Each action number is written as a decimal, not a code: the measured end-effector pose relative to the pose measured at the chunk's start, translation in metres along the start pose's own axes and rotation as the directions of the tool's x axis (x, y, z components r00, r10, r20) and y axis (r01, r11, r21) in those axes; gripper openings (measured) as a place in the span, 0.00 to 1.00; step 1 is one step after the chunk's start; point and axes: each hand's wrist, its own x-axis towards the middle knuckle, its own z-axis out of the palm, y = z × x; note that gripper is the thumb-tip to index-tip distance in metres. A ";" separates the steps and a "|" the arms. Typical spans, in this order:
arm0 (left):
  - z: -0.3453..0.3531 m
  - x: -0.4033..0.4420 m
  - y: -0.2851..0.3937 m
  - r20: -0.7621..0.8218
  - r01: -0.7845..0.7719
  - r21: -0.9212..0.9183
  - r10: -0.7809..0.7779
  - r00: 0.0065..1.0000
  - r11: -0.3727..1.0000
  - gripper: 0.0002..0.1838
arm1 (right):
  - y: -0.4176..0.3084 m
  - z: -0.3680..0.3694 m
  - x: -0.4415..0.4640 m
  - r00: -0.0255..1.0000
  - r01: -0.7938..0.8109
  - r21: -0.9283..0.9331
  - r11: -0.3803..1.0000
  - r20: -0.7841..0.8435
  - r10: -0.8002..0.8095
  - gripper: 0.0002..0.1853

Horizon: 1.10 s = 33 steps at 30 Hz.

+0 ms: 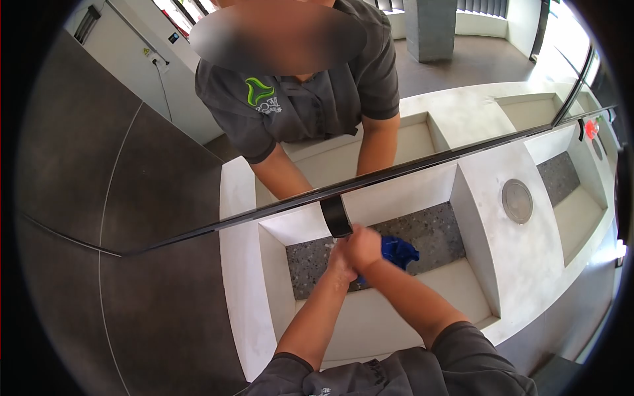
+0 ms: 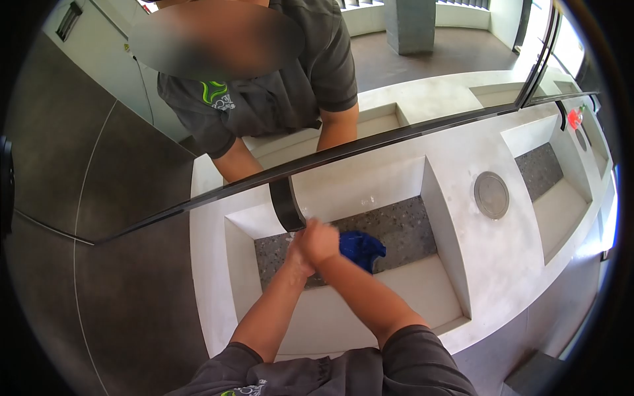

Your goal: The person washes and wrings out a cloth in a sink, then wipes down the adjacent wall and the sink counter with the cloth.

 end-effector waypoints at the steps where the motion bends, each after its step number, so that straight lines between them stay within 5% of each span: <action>1: 0.005 -0.002 0.000 0.024 0.046 -0.022 -0.046 0.999 0.999 0.15 | 0.006 -0.011 0.016 0.999 0.027 0.030 0.999 -0.018 -0.026 0.08; 6: -0.020 0.012 0.003 0.128 -0.007 -0.158 0.028 0.991 0.987 0.15 | -0.007 -0.009 -0.001 0.994 0.105 0.181 0.978 -0.034 -0.101 0.10; 7: -0.063 0.042 -0.007 0.557 -0.076 -0.279 0.226 0.799 0.957 0.15 | -0.007 -0.001 -0.017 0.956 0.275 0.176 0.945 0.056 -0.288 0.12; 8: -0.061 0.042 -0.006 0.556 -0.077 -0.279 0.227 0.799 0.957 0.15 | -0.005 -0.002 -0.014 0.956 0.276 0.176 0.945 0.056 -0.289 0.12; 11: 0.002 -0.008 0.005 -0.083 0.016 0.078 -0.009 0.997 0.997 0.12 | 0.005 -0.007 0.006 1.000 0.014 0.145 0.989 -0.003 -0.013 0.13; 15: -0.025 0.009 0.000 0.018 -0.099 0.145 0.097 0.995 0.985 0.20 | 0.013 -0.018 0.027 0.998 0.006 0.280 0.960 0.057 -0.023 0.12; 18: -0.011 0.001 0.024 0.019 -0.179 0.327 0.183 0.983 0.928 0.23 | 0.039 0.004 0.040 0.964 0.141 0.306 0.941 0.173 -0.201 0.19; 20: -0.013 0.003 0.034 0.025 -0.218 0.445 0.232 0.972 0.868 0.25 | 0.046 0.003 0.044 0.838 -0.082 0.657 0.750 0.453 -0.305 0.28; 22: -0.022 0.008 0.036 -0.001 -0.167 0.483 0.191 0.982 0.860 0.26 | 0.048 -0.005 0.042 0.798 -0.172 0.692 0.701 0.516 -0.313 0.32; 24: -0.019 0.004 0.040 0.216 -0.221 0.441 0.135 0.967 0.870 0.25 | 0.048 -0.011 0.039 0.754 -0.268 0.714 0.647 0.574 -0.321 0.37; 26: -0.012 0.000 0.042 0.204 -0.254 0.326 0.194 0.960 0.911 0.23 | 0.049 -0.012 0.033 0.797 -0.116 0.643 0.757 0.515 -0.315 0.45; 29: -0.005 0.001 0.027 0.182 -0.290 0.140 0.263 0.947 0.947 0.20 | 0.059 0.017 0.025 0.835 -0.093 0.692 0.715 0.446 -0.323 0.51; 33: -0.003 -0.006 0.027 0.212 -0.329 0.007 0.320 0.923 0.944 0.19 | 0.065 0.013 0.024 0.897 -0.034 0.587 0.809 0.374 -0.234 0.51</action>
